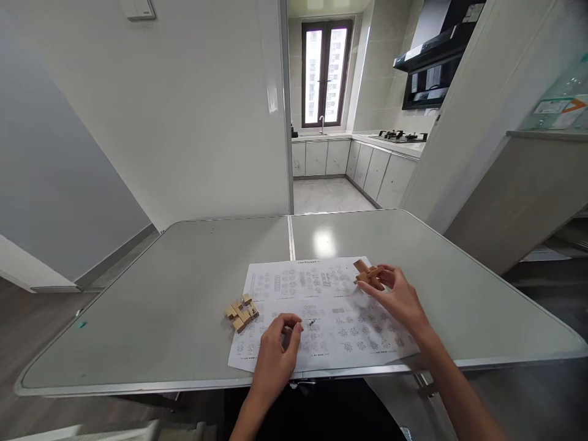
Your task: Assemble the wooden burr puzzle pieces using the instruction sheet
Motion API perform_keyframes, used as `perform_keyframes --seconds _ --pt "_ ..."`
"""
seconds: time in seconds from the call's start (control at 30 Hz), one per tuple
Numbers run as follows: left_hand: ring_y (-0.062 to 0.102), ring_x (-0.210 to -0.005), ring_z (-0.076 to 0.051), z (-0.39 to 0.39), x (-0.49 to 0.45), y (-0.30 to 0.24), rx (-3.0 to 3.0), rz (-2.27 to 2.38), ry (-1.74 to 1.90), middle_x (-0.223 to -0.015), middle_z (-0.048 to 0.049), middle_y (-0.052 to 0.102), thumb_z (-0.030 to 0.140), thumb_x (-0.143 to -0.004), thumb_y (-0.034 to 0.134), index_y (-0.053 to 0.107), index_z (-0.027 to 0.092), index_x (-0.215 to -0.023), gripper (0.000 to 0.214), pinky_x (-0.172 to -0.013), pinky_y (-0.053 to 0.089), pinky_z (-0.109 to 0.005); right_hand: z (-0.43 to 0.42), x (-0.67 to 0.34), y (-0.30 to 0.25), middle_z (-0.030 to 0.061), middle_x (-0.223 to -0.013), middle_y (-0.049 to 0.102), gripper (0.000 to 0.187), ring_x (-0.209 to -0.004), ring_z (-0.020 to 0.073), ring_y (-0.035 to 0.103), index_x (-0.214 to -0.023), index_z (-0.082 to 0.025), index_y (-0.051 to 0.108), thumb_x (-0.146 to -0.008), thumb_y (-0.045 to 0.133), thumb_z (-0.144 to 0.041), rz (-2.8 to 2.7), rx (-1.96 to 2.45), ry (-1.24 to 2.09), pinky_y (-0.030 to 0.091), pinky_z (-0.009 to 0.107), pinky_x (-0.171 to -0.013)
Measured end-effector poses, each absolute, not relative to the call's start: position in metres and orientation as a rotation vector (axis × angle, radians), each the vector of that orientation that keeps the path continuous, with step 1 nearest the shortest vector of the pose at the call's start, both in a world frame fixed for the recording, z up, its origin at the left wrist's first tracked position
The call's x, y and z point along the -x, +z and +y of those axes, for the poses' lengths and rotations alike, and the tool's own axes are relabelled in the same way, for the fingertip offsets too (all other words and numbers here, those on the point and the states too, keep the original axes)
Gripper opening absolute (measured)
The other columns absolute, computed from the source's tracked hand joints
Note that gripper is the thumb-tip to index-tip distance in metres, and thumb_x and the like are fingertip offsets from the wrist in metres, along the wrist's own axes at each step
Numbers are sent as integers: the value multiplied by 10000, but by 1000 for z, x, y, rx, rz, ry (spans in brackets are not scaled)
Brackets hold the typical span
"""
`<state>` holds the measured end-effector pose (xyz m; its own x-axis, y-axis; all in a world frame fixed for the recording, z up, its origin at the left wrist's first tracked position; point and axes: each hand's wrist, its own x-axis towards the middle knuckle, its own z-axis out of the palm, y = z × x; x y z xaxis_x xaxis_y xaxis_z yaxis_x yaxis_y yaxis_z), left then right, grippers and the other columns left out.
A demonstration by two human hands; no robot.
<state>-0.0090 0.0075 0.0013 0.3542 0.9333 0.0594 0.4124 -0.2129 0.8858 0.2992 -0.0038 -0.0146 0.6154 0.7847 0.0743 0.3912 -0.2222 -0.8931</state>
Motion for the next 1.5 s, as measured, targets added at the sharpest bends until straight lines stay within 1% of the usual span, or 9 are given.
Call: perform_keyframes --seconds 0.3,0.63,0.73,0.9,1.0,1.1,1.23,1.37,1.5 --pt "663 -897 -241 5 9 2 -1797 1178 820 -964 -47 725 459 -1032 519 668 239 -978 271 -685 456 -298 23 -342 -35 166 -1302 717 796 -1202 355 691 -1259 -221 580 -661 824 -687 -946 1864 501 543 466 -1012" --pt "682 -876 -258 6 9 2 -1803 1178 866 -923 -60 741 477 -1005 544 690 236 -950 287 -724 491 -327 30 -360 -53 198 -1303 729 967 -1222 415 667 -1403 -192 522 -655 801 -737 -903 1904 510 499 553 -1037" --pt "676 -900 -271 5 9 1 -1790 1199 833 -951 -71 744 498 -1005 532 684 238 -972 303 -677 466 -318 30 -362 -54 208 -1327 717 999 -1247 421 655 -1445 -170 507 -674 789 -740 -904 1895 528 495 560 -1053" --pt "667 -878 -266 4 7 5 -1766 1193 839 -929 -69 736 529 -998 527 682 241 -951 330 -672 451 -315 10 -345 -50 208 -1493 602 973 -1380 441 554 -1519 -198 461 -755 711 -746 -866 1876 518 512 536 -1056" --pt "665 -869 -268 4 5 6 -1757 1203 845 -920 -68 734 549 -987 531 687 242 -947 346 -658 447 -312 -16 -318 -45 143 -1611 485 911 -1446 409 487 -1566 -260 405 -818 672 -708 -852 1861 421 512 484 -1074" --pt "669 -878 -267 4 5 6 -1763 1208 844 -920 -66 735 539 -989 531 689 242 -945 339 -675 456 -316 -39 -287 -39 115 -1546 558 729 -1319 367 609 -1488 -273 494 -875 632 -643 -929 1787 365 587 432 -938" --pt "675 -888 -269 4 6 5 -1773 1202 836 -920 -63 738 522 -994 534 682 244 -944 319 -679 456 -318 -51 -264 -39 108 -1336 710 493 -1077 327 723 -1232 -264 671 -902 597 -624 -980 1753 389 604 379 -762" --pt "668 -904 -268 4 5 6 -1778 1218 813 -933 -59 733 504 -1005 523 675 243 -956 306 -702 453 -324 -49 -264 -41 89 -1098 799 410 -956 309 753 -1012 -258 742 -892 623 -632 -1074 1705 571 586 391 -826" --pt "664 -892 -262 5 4 6 -1787 1216 817 -931 -53 729 487 -1012 521 674 242 -953 295 -716 452 -328 -49 -266 -40 74 -1032 811 391 -1011 321 742 -963 -272 739 -901 615 -637 -1099 1691 632 565 408 -883"
